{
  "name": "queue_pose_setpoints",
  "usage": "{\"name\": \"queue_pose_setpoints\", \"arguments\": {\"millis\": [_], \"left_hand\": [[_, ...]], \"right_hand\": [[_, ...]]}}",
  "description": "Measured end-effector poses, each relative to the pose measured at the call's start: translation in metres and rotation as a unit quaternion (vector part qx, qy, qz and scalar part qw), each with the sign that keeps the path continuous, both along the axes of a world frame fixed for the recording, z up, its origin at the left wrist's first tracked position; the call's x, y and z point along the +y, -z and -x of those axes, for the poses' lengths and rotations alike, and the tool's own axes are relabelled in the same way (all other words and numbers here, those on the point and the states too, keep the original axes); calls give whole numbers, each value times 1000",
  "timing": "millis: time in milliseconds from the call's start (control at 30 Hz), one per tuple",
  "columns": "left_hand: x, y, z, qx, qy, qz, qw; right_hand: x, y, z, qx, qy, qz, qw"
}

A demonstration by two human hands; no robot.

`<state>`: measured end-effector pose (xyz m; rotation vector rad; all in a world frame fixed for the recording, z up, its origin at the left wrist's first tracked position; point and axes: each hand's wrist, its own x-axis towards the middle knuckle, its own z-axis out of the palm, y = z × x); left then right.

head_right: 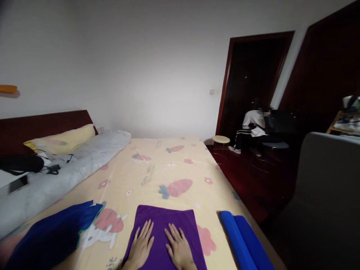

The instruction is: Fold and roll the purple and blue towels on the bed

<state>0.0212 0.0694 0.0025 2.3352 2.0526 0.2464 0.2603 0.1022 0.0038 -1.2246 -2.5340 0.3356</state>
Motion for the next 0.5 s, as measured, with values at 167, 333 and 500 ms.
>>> {"name": "queue_pose_setpoints", "arguments": {"millis": [167, 333, 500], "left_hand": [[34, -21, 21, 18, -68, 33, 997], [52, -32, 31, 38, -111, 54, 992], [42, -31, -8, 43, -102, -36, 993]], "right_hand": [[47, -11, -40, -23, 137, 48, 989], [62, -8, -58, -62, 275, 53, 958], [39, -1, -22, -44, 325, -23, 944]]}}
